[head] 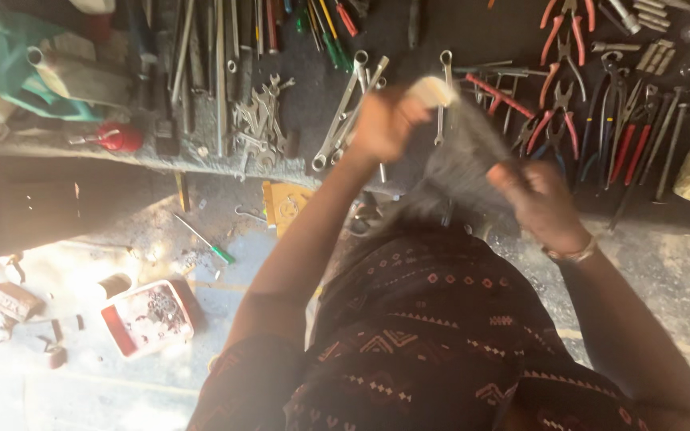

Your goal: The person picks up various wrenches from a cluttered workbench one by one and wipes them with a dark cloth. They handle each tool individually, wiping it down before placing it back on the bench.

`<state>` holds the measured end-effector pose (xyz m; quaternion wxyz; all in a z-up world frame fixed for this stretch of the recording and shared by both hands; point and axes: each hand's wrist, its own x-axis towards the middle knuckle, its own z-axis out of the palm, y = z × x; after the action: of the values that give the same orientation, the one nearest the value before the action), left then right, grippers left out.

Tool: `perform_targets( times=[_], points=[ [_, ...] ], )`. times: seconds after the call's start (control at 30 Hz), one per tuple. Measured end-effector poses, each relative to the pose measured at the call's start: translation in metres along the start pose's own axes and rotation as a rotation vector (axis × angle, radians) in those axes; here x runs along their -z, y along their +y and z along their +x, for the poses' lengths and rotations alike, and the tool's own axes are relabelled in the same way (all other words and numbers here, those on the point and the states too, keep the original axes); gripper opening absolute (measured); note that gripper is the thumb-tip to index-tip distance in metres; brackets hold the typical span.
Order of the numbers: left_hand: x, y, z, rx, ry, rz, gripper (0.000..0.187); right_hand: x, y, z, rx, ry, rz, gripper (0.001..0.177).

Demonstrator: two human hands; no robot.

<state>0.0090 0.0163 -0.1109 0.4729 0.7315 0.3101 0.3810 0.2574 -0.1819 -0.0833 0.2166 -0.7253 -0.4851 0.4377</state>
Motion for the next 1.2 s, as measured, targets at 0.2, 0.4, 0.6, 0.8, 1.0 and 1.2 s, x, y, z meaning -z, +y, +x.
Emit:
perform_targets(
  times=[0.2, 0.4, 0.6, 0.8, 1.0, 1.2],
  points=[
    [0.019, -0.137, -0.012, 0.607, 0.435, -0.164, 0.045, 0.01, 0.016, -0.057, -0.035, 0.572, 0.319, 0.057],
    [-0.014, -0.227, -0.022, 0.669, 0.182, 0.138, 0.043, -0.004, -0.009, -0.09, -0.106, 0.566, 0.812, 0.058],
    [-0.091, -0.27, 0.006, 0.812, -0.04, 0.097, 0.032, -0.023, -0.024, -0.128, -0.41, 0.648, 0.531, 0.06],
    [-0.11, -0.288, 0.025, 0.928, -0.203, 0.397, 0.034, -0.035, -0.021, -0.164, -0.501, 0.739, 0.531, 0.061],
    [-0.152, -0.272, 0.014, 0.837, -0.329, 0.632, 0.039, -0.05, 0.004, -0.203, -0.532, 0.847, 0.573, 0.065],
    [-0.226, -0.243, -0.044, 0.924, -0.316, 0.459, 0.029, -0.045, 0.019, -0.216, -0.339, 0.867, 0.212, 0.059]
  ],
)
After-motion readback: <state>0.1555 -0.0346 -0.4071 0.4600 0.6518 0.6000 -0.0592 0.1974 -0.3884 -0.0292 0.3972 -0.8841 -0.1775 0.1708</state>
